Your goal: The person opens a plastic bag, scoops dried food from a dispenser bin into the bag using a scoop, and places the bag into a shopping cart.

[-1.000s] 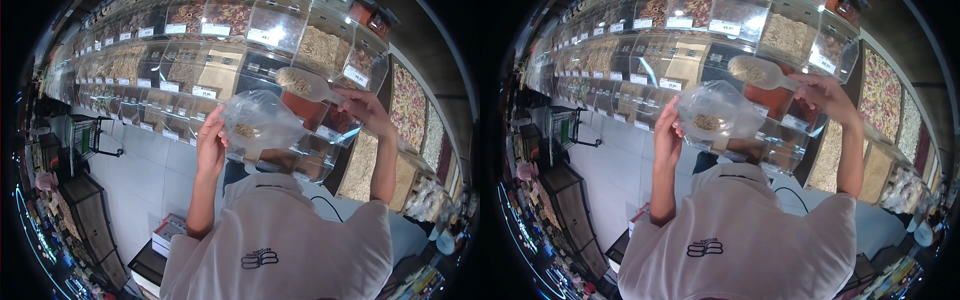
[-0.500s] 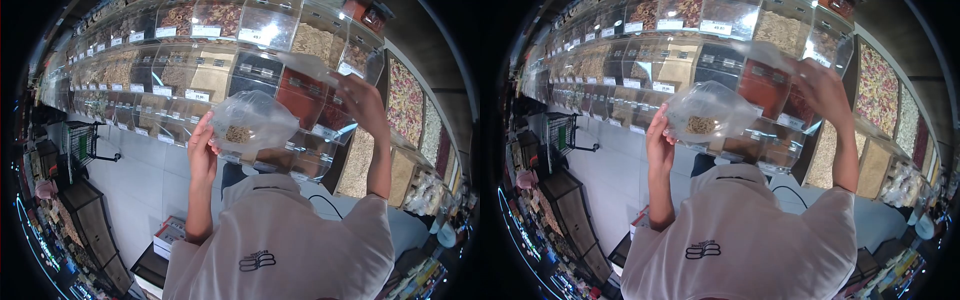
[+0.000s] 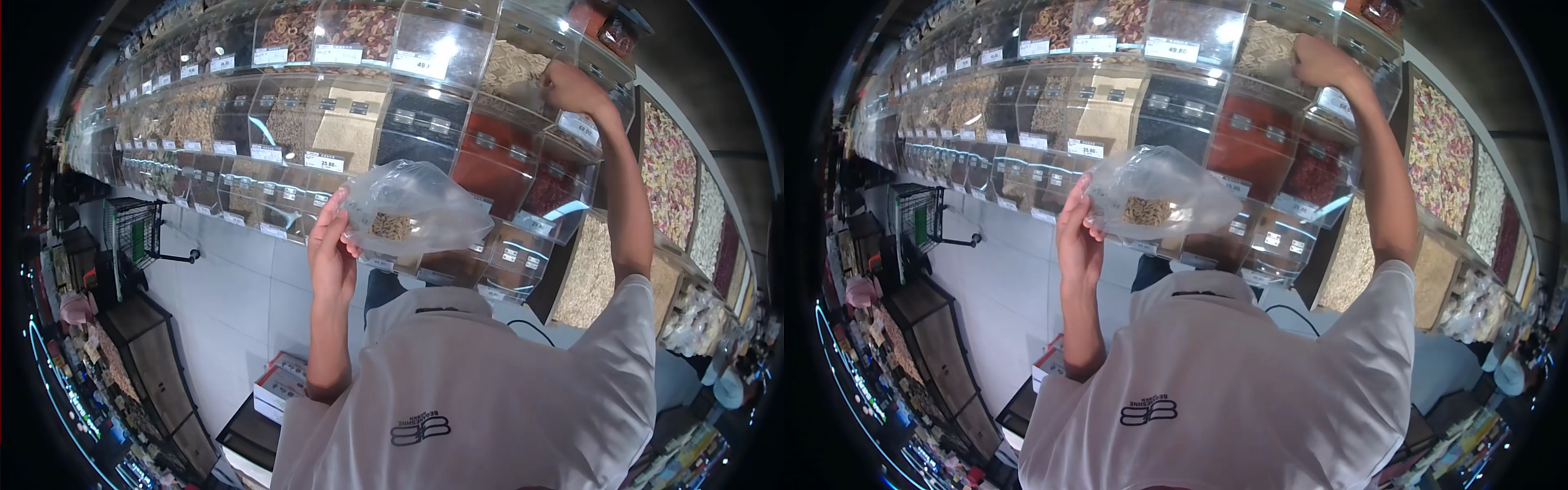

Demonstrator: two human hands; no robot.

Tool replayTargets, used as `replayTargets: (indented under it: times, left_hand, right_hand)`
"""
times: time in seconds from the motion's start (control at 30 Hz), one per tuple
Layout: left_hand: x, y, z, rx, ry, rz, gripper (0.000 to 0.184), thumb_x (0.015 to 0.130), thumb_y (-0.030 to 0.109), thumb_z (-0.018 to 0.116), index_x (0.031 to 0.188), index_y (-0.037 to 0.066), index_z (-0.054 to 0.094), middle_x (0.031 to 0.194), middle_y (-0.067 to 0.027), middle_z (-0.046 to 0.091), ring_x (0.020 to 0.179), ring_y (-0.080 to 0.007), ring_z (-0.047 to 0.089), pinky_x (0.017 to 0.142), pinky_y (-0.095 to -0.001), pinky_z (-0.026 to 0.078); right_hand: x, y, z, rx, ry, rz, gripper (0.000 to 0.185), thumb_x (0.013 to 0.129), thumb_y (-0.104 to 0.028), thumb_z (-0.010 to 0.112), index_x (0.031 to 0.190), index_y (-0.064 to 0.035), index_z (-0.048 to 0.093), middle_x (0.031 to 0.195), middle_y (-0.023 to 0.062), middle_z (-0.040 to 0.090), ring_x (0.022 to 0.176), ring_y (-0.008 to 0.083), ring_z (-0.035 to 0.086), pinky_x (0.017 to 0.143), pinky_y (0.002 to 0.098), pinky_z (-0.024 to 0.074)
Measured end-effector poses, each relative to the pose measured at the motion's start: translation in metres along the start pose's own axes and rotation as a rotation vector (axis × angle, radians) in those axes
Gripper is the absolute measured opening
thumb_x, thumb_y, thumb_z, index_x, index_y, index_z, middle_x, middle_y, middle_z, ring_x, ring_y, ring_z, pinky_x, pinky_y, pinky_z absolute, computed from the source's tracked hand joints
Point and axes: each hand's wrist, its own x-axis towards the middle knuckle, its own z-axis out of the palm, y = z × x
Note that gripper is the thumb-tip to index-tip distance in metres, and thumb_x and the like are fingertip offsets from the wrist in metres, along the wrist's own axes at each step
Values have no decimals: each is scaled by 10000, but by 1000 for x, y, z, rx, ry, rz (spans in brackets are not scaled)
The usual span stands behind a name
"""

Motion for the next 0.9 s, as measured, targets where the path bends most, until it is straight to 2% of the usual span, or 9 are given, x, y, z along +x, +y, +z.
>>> replayTargets:
  times: [0.1, 0.23, 0.27, 0.4, 0.53, 0.63, 0.67, 0.77, 0.9]
  left_hand:
    - [2, -1, 0, 8, -4, 0, 409, 969, 128, 539, 1357, 10, 485, 653, 66, 456, 527, -10, 423, 474, -174, 345]
    - [6, 2, -2, 20, 11, -14, 415, 967, 139, 542, 1357, 6, 485, 652, 62, 461, 531, -13, 428, 481, -177, 348]
    - [6, 3, -3, 24, 18, -17, 417, 967, 139, 542, 1357, 5, 484, 651, 62, 462, 532, -14, 430, 483, -177, 348]
    - [12, 2, -4, 51, 17, -20, 412, 964, 126, 536, 1354, 3, 487, 642, 61, 462, 530, -15, 433, 486, -177, 354]
    - [12, 4, -1, 41, 25, -31, 403, 963, 114, 530, 1349, 1, 492, 636, 62, 463, 522, -13, 432, 474, -177, 353]
    - [13, 3, -3, 34, 16, -31, 413, 962, 116, 529, 1356, -2, 483, 641, 62, 468, 517, -16, 434, 472, -174, 354]
    - [12, 3, -4, 32, 12, -29, 427, 962, 121, 528, 1366, -5, 470, 646, 61, 471, 515, -20, 437, 475, -174, 356]
    - [11, 2, -5, 29, -2, -31, 438, 963, 125, 525, 1376, -6, 459, 658, 61, 476, 517, -22, 442, 479, -172, 357]
    - [11, -3, 0, 6, -15, -53, 391, 959, 110, 542, 1337, 14, 507, 650, 64, 469, 523, -9, 426, 473, -166, 356]
  right_hand:
    - [5, 9, 12, 237, 18, 56, 152, 736, -126, 648, 783, 16, 677, 693, 212, 654, 745, 355, 675, 707, 430, 509]
    - [-2, 43, 10, 44, 288, 3, 217, 795, -175, 653, 954, -33, 690, 938, 165, 700, 872, 328, 671, 758, 415, 513]
    - [2, 49, 13, -73, 309, 43, 270, 849, -189, 667, 1037, 4, 668, 968, 234, 674, 924, 361, 657, 803, 441, 501]
    - [14, 47, 51, -445, 431, 89, 215, 873, -194, 574, 826, 8, 629, 857, 227, 652, 827, 412, 642, 743, 505, 509]
    - [41, 50, 69, -392, 335, -47, 219, 857, -181, 594, 813, 30, 632, 849, 256, 645, 813, 428, 629, 722, 499, 508]
    - [32, 56, 47, -388, 216, -80, 223, 858, -174, 613, 970, 11, 669, 853, 240, 648, 830, 426, 622, 732, 484, 510]
    - [19, 47, 35, -241, 184, -61, 318, 857, -167, 645, 1155, -57, 658, 918, 203, 674, 858, 405, 627, 761, 458, 512]
    - [-10, 38, 23, -75, 63, -130, 368, 848, -194, 670, 1204, -102, 652, 1029, 254, 655, 970, 381, 628, 865, 439, 505]
    - [-16, 46, 34, 200, -54, -59, 377, 853, -159, 682, 1214, -55, 639, 1026, 202, 677, 948, 293, 643, 856, 370, 484]
